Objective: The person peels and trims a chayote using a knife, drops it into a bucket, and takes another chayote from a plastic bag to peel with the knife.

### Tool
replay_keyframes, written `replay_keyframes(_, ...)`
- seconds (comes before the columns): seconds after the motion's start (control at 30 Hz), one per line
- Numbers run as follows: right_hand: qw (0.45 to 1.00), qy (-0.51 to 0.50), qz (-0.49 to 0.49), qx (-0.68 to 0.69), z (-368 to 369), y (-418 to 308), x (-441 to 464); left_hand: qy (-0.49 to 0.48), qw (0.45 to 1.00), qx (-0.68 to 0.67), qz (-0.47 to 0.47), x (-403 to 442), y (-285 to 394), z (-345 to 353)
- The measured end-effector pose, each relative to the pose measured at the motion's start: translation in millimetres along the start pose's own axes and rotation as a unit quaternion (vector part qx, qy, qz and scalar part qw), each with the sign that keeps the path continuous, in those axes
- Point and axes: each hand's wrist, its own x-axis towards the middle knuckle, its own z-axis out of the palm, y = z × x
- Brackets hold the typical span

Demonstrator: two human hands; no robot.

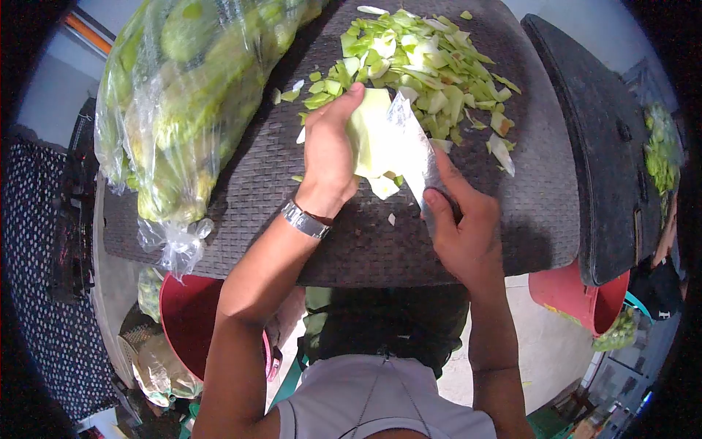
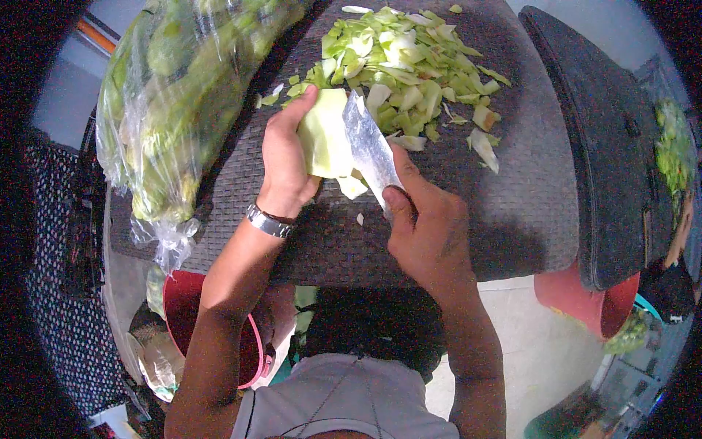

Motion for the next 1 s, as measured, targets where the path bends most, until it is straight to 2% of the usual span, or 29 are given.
replay_keyframes(0.17, 0.997, -0.044, 0.056, 0.001, -6, -10, -2, -0.009, 1.000, 0.000, 0.009, 2, -1, -3)
replay_keyframes(0.37, 0.999, -0.028, 0.033, -0.013, -3, -7, -3, -0.041, 0.999, 0.032, 0.005, 5, -6, -7)
replay_keyframes(0.47, 1.000, 0.008, -0.022, 0.006, 3, 5, -4, -0.049, 0.998, 0.034, -0.005, 7, -10, -6)
replay_keyframes(0.63, 0.992, -0.032, 0.078, 0.096, 8, 12, -8, -0.050, 0.998, 0.047, -0.014, 7, -6, -7)
replay_keyframes(0.8, 0.983, -0.027, 0.115, 0.141, 14, 10, -11, -0.064, 0.997, 0.024, -0.035, 6, -2, -6)
replay_keyframes(1.0, 0.999, -0.009, 0.050, 0.017, 10, -4, -9, -0.045, 0.998, 0.010, -0.050, 8, -9, -3)
